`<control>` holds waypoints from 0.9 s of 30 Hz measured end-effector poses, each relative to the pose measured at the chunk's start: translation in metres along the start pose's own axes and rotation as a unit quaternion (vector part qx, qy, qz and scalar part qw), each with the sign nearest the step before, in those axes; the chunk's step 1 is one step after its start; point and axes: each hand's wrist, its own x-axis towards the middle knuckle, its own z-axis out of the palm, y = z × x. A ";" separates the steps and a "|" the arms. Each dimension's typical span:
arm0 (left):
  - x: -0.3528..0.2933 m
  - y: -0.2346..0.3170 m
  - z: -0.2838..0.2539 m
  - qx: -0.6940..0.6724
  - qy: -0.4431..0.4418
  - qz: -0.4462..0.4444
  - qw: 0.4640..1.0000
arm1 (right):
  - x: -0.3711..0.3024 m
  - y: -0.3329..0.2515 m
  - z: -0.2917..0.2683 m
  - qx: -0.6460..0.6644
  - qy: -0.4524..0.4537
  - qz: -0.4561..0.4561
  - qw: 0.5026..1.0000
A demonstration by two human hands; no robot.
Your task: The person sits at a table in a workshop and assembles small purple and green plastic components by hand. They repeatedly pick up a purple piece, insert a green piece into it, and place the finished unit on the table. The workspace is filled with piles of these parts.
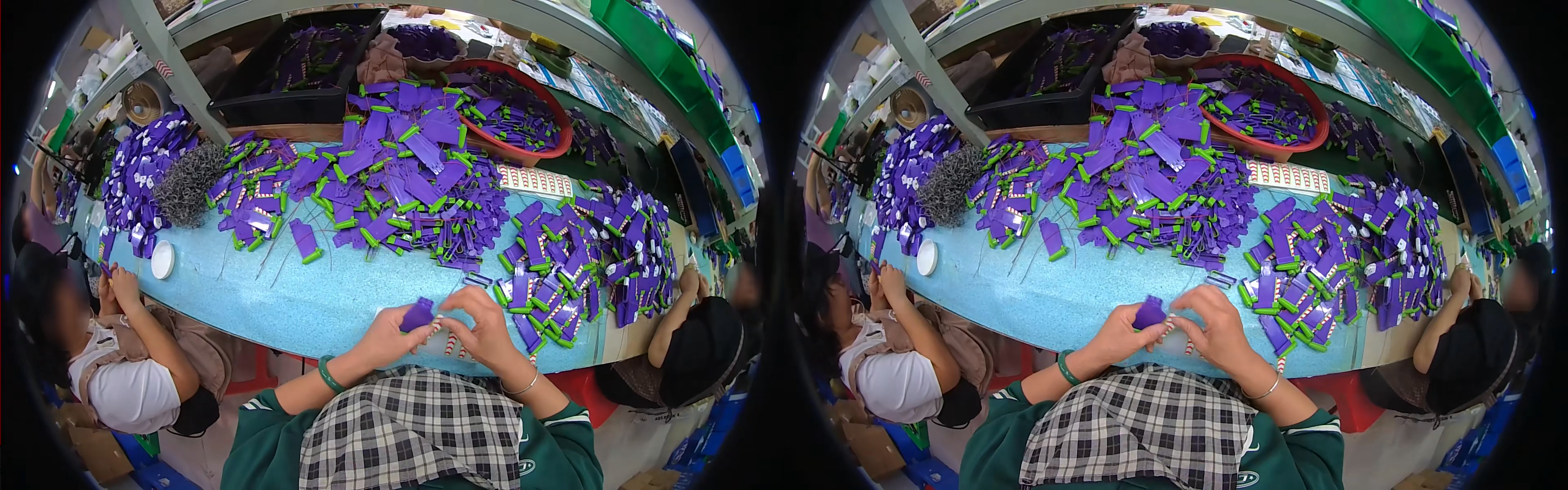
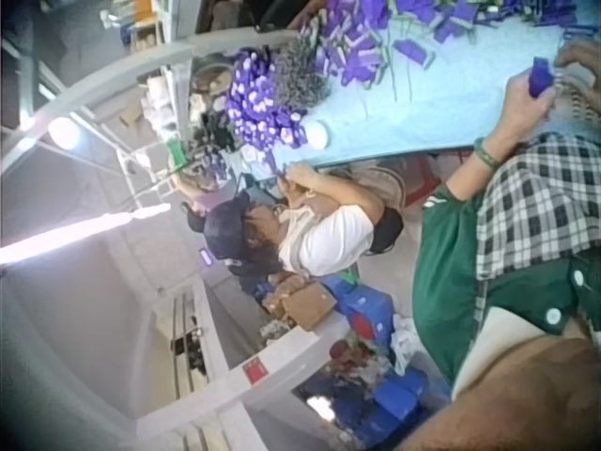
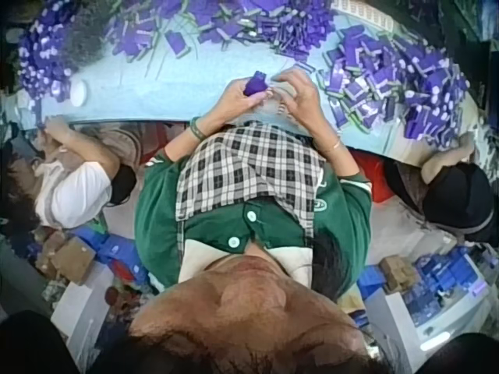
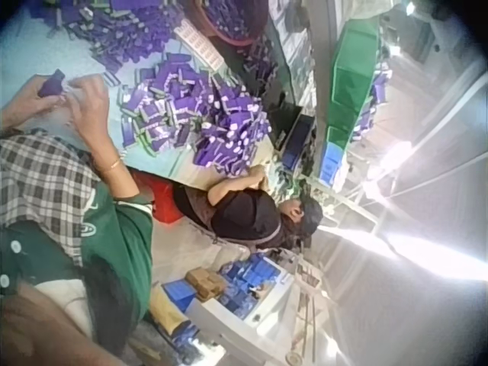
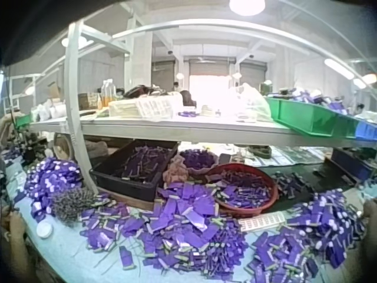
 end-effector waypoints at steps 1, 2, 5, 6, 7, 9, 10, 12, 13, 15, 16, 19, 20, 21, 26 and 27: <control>0.000 0.002 -0.001 -0.040 0.017 -0.005 0.999 | 0.003 -0.008 0.001 0.017 0.031 0.026 0.999; 0.001 0.003 -0.002 -0.070 0.030 0.007 0.997 | 0.004 -0.017 0.001 0.034 0.062 0.051 0.996; 0.002 0.007 -0.002 -0.144 0.043 0.025 0.988 | 0.002 -0.018 0.006 0.097 0.041 0.100 0.989; 0.001 0.007 -0.002 -0.133 0.032 0.024 0.990 | 0.000 -0.014 0.009 0.119 0.016 0.114 0.986; 0.000 0.007 -0.002 -0.122 0.020 0.023 0.992 | -0.004 -0.009 0.014 0.135 0.002 0.108 0.985; -0.001 0.009 -0.001 -0.146 0.012 0.025 0.989 | -0.004 -0.009 0.017 0.147 0.035 0.115 0.982; -0.002 0.011 0.000 -0.181 0.015 0.027 0.983 | -0.005 -0.008 0.018 0.152 0.050 0.118 0.980; -0.002 0.012 0.001 -0.247 0.009 0.020 0.969 | -0.006 -0.008 0.021 0.242 0.049 0.171 0.954; -0.001 0.011 0.001 -0.278 -0.001 0.009 0.960 | -0.007 -0.008 0.022 0.286 0.048 0.197 0.937; -0.001 0.009 0.001 -0.313 -0.019 -0.003 0.950 | -0.009 -0.004 0.024 0.305 0.035 0.224 0.925; -0.001 0.008 0.001 -0.316 -0.027 -0.006 0.948 | -0.009 -0.002 0.024 0.313 0.029 0.237 0.919; -0.001 0.007 0.002 -0.325 -0.039 -0.008 0.945 | -0.007 -0.004 0.024 0.385 0.041 0.271 0.881; -0.001 0.008 0.002 -0.328 -0.041 -0.007 0.944 | -0.008 -0.002 0.025 0.362 0.037 0.257 0.895; -0.002 0.010 0.002 -0.328 -0.044 -0.010 0.944 | -0.009 0.001 0.026 0.339 0.032 0.242 0.908; -0.003 0.012 0.002 -0.331 -0.057 -0.012 0.942 | -0.008 -0.003 0.027 0.306 0.028 0.213 0.927; -0.003 0.012 0.003 -0.333 -0.058 -0.011 0.941 | -0.008 -0.003 0.028 0.304 0.033 0.209 0.929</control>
